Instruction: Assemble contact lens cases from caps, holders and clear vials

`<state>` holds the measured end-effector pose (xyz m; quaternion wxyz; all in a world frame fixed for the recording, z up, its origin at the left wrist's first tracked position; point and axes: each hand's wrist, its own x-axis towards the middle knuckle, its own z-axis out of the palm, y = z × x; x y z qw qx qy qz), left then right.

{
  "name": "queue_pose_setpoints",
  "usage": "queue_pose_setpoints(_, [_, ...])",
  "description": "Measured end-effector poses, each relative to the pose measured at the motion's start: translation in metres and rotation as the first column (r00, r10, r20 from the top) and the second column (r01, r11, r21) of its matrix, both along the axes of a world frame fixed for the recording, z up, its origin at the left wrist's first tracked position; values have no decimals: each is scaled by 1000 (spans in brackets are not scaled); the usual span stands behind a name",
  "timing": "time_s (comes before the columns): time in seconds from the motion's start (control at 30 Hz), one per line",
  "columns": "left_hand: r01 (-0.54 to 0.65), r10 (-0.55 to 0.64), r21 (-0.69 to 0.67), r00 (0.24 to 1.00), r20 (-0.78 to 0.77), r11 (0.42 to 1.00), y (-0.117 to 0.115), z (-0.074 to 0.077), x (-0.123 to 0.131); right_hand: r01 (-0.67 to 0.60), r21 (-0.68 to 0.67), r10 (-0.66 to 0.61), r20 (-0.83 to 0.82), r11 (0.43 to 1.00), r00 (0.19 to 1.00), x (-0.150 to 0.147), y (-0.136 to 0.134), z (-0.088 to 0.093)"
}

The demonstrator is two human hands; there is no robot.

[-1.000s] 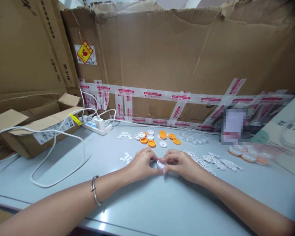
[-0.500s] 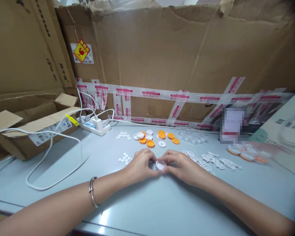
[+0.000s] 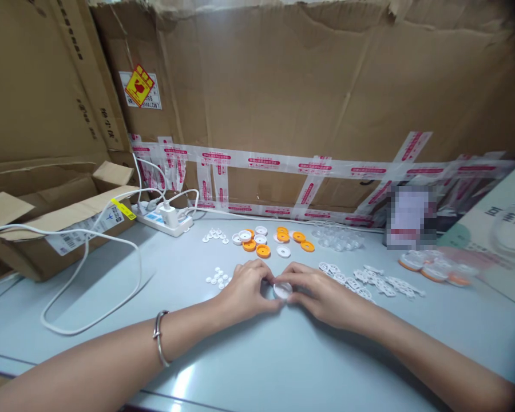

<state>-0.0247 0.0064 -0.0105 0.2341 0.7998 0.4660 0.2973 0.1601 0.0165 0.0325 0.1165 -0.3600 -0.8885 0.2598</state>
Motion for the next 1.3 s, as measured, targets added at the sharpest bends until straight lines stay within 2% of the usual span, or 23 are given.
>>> queue_pose_setpoints(0.13, [-14,15,3,1000,-16,1000,0,-1,0,16,4,-16,-11,1000,1000,0,0,-3])
queue_pose_setpoints(0.27, [-24,23,-8,1000,-20,1000,-1,3,0,46,-100,-56,-96,994,994,3,5,-1])
queue_pose_setpoints(0.37, [-27,26,-28,999,-36,999,-2,8,-1,161,-160,-191,-191,974,963,21,16,20])
queue_pose_setpoints(0.43, [-30,27,-46,998,-52,999,-3,12,-1,318,-125,-341,-261,940,903,46,27,40])
queue_pose_setpoints(0.47, [-30,27,-52,998,-57,998,-4,13,-1,418,-78,-422,-277,905,863,62,32,49])
queue_pose_setpoints(0.53, [-28,25,-54,998,-63,998,-5,15,-1,551,25,-537,-191,834,822,98,44,61])
queue_pose_setpoints(0.6, [-22,18,-56,997,-73,998,-6,15,-2,601,85,-604,17,795,797,132,54,62])
queue_pose_setpoints(0.67, [-15,10,-58,997,-80,998,-6,14,-2,570,56,-568,212,820,795,155,61,54])
queue_pose_setpoints(0.73, [-9,4,-56,997,-79,998,-6,14,-3,537,19,-517,299,843,802,166,66,42])
queue_pose_setpoints(0.87, [4,-9,-66,997,-75,998,-6,15,-3,503,-14,-461,374,864,804,164,74,24])
queue_pose_setpoints(1.03, [9,-14,-67,997,-80,998,-7,15,-2,493,28,-456,429,870,780,158,78,17])
queue_pose_setpoints(1.23, [3,-6,-33,994,-106,999,-8,18,-5,545,128,-548,380,829,745,153,73,30])
queue_pose_setpoints(1.3, [3,-5,-26,994,-110,1000,-9,21,-7,573,162,-594,284,803,753,143,68,38])
